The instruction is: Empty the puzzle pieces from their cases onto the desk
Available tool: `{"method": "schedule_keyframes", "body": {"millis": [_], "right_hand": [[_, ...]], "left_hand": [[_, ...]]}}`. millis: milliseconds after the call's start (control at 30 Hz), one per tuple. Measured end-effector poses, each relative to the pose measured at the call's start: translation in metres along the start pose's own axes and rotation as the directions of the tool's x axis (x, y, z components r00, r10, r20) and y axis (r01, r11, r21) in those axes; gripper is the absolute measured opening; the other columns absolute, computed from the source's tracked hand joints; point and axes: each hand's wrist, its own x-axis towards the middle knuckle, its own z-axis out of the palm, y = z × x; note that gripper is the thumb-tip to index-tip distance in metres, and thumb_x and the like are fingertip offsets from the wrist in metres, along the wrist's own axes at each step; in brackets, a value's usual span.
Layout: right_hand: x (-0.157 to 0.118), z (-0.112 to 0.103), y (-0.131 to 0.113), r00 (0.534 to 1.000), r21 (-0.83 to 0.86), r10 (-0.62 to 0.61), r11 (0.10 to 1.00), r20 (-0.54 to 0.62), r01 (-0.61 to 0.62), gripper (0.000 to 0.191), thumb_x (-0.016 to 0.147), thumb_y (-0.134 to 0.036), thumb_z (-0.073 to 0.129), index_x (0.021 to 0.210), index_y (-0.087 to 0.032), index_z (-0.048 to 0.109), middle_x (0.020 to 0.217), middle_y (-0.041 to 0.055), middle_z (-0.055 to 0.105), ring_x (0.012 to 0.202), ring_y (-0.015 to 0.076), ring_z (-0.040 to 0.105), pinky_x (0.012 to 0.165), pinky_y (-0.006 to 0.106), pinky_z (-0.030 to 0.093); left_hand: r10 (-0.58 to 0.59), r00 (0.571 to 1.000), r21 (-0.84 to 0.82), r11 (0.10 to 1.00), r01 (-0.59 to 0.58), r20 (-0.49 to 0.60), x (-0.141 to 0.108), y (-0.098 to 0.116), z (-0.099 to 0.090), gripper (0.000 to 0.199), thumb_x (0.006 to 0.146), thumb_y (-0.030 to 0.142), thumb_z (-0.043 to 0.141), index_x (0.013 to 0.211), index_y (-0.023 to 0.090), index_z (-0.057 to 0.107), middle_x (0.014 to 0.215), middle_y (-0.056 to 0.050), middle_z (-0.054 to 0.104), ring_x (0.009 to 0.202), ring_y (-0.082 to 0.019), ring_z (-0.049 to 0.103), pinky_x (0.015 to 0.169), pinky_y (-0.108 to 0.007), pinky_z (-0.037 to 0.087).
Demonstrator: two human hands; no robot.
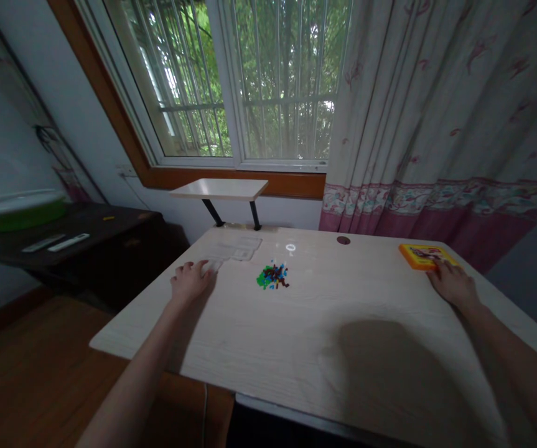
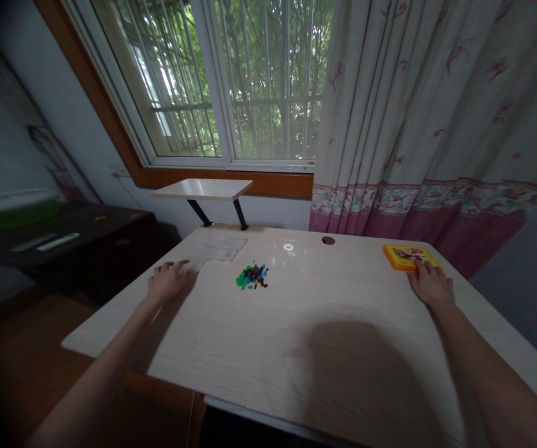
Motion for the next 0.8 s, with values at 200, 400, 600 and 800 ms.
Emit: {"method": "schedule_keyframes", "body": {"millis": [200, 400, 600, 800], "right_hand": [[0.003, 0.004, 0.001, 0.999, 0.035, 0.037, 0.999, 0.008, -0.037, 0.062, 0.087, -0.048, 0.017, 0.136, -0.013, 0.028, 0.138, 0.0182, 0.033, 0.124, 0.0342, 0.030, 0.093, 0.052, 0.030], [0.001, 0.005, 0.001, 0.999, 0.025, 0.024, 0.999, -0.036, -0.023, 0.061, 0.087, -0.048, 0.017, 0.135, -0.013, 0.030, 0.137, 0.0180, 0.034, 0.122, 0.0335, 0.033, 0.093, 0.049, 0.032], [-0.001, 0.004, -0.001, 0.999, 0.010, 0.016, 1.000, -0.049, -0.016, 0.060, 0.087, -0.045, 0.020, 0.135, -0.011, 0.030, 0.136, 0.0188, 0.035, 0.122, 0.0331, 0.033, 0.093, 0.048, 0.033], [0.001, 0.012, 0.004, 0.997, -0.006, -0.005, 1.000, -0.083, 0.005, 0.059, 0.086, -0.044, 0.022, 0.134, -0.010, 0.032, 0.135, 0.0190, 0.036, 0.121, 0.0313, 0.035, 0.095, 0.046, 0.032]], "left_hand": [[0.095, 0.990, -0.063, 0.994, -0.089, 0.104, 0.025, 0.012, 0.010, 0.050, 0.085, 0.035, 0.029, 0.135, 0.035, 0.027, 0.143, -0.011, 0.021, 0.129, -0.039, 0.018, 0.090, -0.065, 0.025], [0.046, 0.988, -0.056, 0.998, -0.038, 0.148, 0.041, 0.013, 0.016, 0.050, 0.085, 0.037, 0.024, 0.135, 0.036, 0.028, 0.142, -0.011, 0.024, 0.129, -0.040, 0.018, 0.089, -0.068, 0.022], [-0.103, 0.986, -0.045, 0.993, 0.109, 0.129, 0.062, 0.020, 0.016, 0.051, 0.082, 0.041, 0.030, 0.132, 0.032, 0.034, 0.133, -0.016, 0.035, 0.119, -0.044, 0.030, 0.083, -0.070, 0.025], [-0.095, 0.980, -0.033, 0.994, 0.102, 0.175, 0.092, 0.026, 0.024, 0.052, 0.081, 0.039, 0.031, 0.131, 0.032, 0.034, 0.133, -0.015, 0.035, 0.120, -0.043, 0.029, 0.084, -0.068, 0.026]]}}
